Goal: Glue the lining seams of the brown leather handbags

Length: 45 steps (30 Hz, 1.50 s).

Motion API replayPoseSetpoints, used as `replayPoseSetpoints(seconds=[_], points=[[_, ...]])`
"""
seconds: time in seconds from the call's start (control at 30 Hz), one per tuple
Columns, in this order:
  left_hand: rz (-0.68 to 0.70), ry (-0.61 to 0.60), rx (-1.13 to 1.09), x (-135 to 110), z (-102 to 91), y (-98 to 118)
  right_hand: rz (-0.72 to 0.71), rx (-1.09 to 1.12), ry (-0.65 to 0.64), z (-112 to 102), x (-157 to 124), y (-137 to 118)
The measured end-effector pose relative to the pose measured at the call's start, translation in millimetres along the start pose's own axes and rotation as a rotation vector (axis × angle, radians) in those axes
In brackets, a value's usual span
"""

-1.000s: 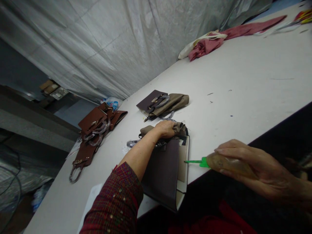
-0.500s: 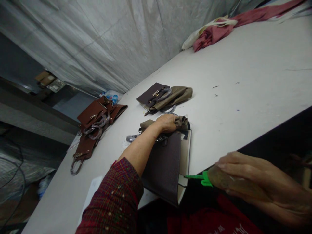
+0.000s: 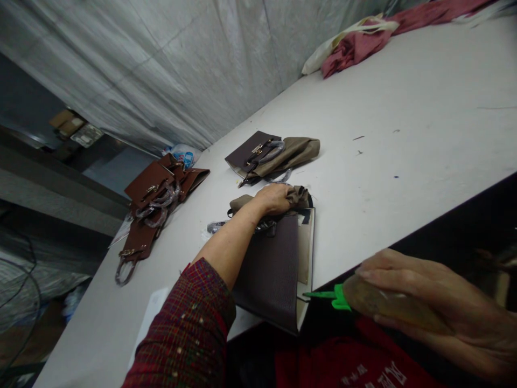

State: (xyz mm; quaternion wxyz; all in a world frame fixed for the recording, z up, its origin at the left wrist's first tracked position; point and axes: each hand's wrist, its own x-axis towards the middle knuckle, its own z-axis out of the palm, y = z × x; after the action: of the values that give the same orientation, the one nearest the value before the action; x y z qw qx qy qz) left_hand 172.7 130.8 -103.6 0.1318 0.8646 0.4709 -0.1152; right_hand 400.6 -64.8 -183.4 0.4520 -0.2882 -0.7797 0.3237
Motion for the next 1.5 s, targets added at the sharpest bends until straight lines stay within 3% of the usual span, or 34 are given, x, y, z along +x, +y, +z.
replayPoseSetpoints(seconds=[0.1,0.27,0.4,0.53,0.67,0.83,0.9,1.03,1.2,1.37,1.5], points=[[-0.009,0.024,-0.007,1,2.1,-3,-0.051,-0.058,-0.065,-1,-4,3],[-0.015,0.063,-0.025,0,6.9,-8,0.141,-0.012,-0.096,-3,-3,-1],[-0.021,0.099,-0.036,-2,9.8,-9,0.174,-0.051,-0.01,-4,-1,-4],[-0.024,0.127,-0.025,-2,12.3,-11,0.319,0.008,-0.071,-5,0,-4],[-0.03,0.146,-0.024,-3,14.0,-12,0.366,-0.001,0.043,-5,2,-9],[-0.038,0.166,-0.026,-5,14.4,-10,0.453,0.067,0.05,-4,2,-13],[-0.044,0.168,-0.033,-6,14.1,-10,0.45,0.068,0.08,-4,1,-14],[-0.048,0.167,-0.039,-7,13.8,-9,0.404,0.068,0.002,-3,2,-16],[-0.042,0.177,-0.035,-7,14.4,-10,0.295,-0.1,0.153,0,1,-13],[-0.067,0.17,-0.019,-7,15.0,-10,0.367,0.03,-0.008,2,-5,-11],[-0.072,0.18,0.005,-7,16.1,-10,0.397,0.014,0.102,2,-6,-12]])
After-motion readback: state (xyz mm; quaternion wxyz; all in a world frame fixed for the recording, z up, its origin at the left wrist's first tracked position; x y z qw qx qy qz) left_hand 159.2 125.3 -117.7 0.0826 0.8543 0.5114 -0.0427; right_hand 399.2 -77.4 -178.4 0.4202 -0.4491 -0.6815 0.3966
